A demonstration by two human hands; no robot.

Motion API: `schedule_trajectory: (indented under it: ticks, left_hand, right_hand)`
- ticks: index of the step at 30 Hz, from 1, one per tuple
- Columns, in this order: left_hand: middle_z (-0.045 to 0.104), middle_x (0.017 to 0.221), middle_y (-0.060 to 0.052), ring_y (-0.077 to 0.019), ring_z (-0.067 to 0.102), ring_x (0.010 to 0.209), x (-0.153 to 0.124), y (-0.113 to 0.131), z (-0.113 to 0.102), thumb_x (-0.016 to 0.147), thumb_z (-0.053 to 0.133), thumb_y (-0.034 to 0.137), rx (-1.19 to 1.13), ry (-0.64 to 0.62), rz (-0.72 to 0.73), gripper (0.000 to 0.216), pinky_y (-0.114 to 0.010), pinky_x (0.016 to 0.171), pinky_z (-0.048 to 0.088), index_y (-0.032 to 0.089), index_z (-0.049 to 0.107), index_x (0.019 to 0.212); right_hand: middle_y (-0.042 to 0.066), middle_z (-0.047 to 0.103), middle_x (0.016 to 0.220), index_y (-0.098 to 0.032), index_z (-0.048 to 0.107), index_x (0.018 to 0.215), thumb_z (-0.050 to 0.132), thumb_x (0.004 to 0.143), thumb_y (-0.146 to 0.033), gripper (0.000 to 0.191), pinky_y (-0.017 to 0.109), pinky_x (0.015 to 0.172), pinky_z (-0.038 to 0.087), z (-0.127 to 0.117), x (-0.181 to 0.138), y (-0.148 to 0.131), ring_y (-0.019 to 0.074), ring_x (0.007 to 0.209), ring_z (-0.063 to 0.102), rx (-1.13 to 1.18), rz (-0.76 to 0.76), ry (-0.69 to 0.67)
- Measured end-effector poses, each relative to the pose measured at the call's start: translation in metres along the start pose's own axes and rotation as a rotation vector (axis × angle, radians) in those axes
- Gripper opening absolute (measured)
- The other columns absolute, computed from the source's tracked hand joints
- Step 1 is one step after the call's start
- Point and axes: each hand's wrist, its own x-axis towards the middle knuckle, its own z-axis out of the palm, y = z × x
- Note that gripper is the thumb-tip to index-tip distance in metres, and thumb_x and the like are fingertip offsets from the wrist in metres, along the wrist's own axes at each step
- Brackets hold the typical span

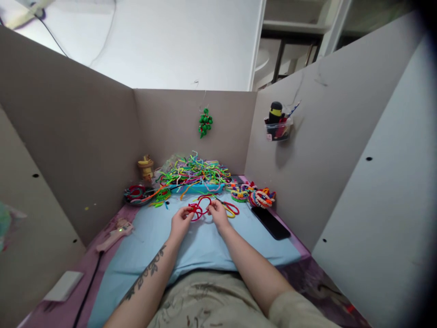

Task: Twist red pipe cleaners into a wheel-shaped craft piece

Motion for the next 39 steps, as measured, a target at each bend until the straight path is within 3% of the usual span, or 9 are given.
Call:
schedule_trajectory:
  ticks: [6,13,21,25,31,39]
  left_hand:
    - [0.066,0.069,-0.002,-0.0144,0.061,0.061,-0.003,0.006,0.002,0.065,0.068,0.030,-0.036,-0.046,0.010,0.027,-0.025,0.057,0.048,0.015,0.064,0.086]
    - [0.066,0.068,-0.002,-0.0148,0.061,0.057,-0.005,0.010,0.005,0.064,0.068,0.032,-0.055,-0.067,-0.022,0.028,-0.027,0.057,0.050,0.016,0.063,0.086]
    - [0.065,0.068,-0.002,-0.0139,0.059,0.057,-0.003,0.005,0.002,0.066,0.067,0.033,-0.049,-0.018,-0.001,0.027,-0.025,0.054,0.047,0.016,0.063,0.087]
    - [0.067,0.070,-0.003,-0.0135,0.058,0.054,-0.002,0.001,0.001,0.066,0.067,0.034,-0.008,-0.002,0.002,0.029,-0.024,0.049,0.045,0.016,0.065,0.088]
    - [0.068,0.074,-0.005,-0.0165,0.062,0.064,-0.001,0.002,0.001,0.066,0.067,0.033,-0.003,-0.056,-0.012,0.029,-0.026,0.058,0.048,0.015,0.065,0.089]
    - [0.071,0.086,-0.009,-0.0213,0.066,0.079,0.000,-0.002,0.003,0.057,0.074,0.031,-0.170,-0.156,-0.106,0.040,-0.033,0.072,0.051,0.014,0.064,0.092]
  right_hand:
    - [-0.003,0.058,0.060,-0.020,0.049,0.071,0.061,0.064,-0.036,0.021,0.026,0.049,0.042,0.003,-0.004,-0.004,0.0119,0.047,0.050,0.086,0.107,-0.088]
    - [-0.007,0.047,0.048,-0.021,0.046,0.068,0.061,0.065,-0.036,0.021,0.022,0.043,0.034,0.005,-0.007,-0.008,0.0101,0.042,0.043,0.031,0.044,-0.095]
    - [-0.001,0.060,0.064,-0.021,0.047,0.073,0.059,0.066,-0.034,0.018,0.025,0.049,0.044,0.004,-0.008,-0.011,0.0144,0.054,0.057,0.083,0.058,-0.061]
    - [-0.001,0.061,0.067,-0.022,0.047,0.075,0.057,0.067,-0.035,0.019,0.025,0.050,0.043,0.003,-0.005,-0.007,0.0145,0.056,0.056,0.094,0.061,-0.065]
    - [-0.005,0.056,0.060,-0.022,0.044,0.074,0.055,0.067,-0.033,0.017,0.020,0.042,0.033,0.002,-0.005,-0.008,0.0083,0.042,0.042,0.077,0.040,-0.056]
    - [-0.003,0.058,0.060,-0.021,0.046,0.075,0.056,0.068,-0.033,0.017,0.021,0.045,0.036,0.002,-0.007,-0.010,0.0102,0.046,0.045,0.062,0.016,-0.117]
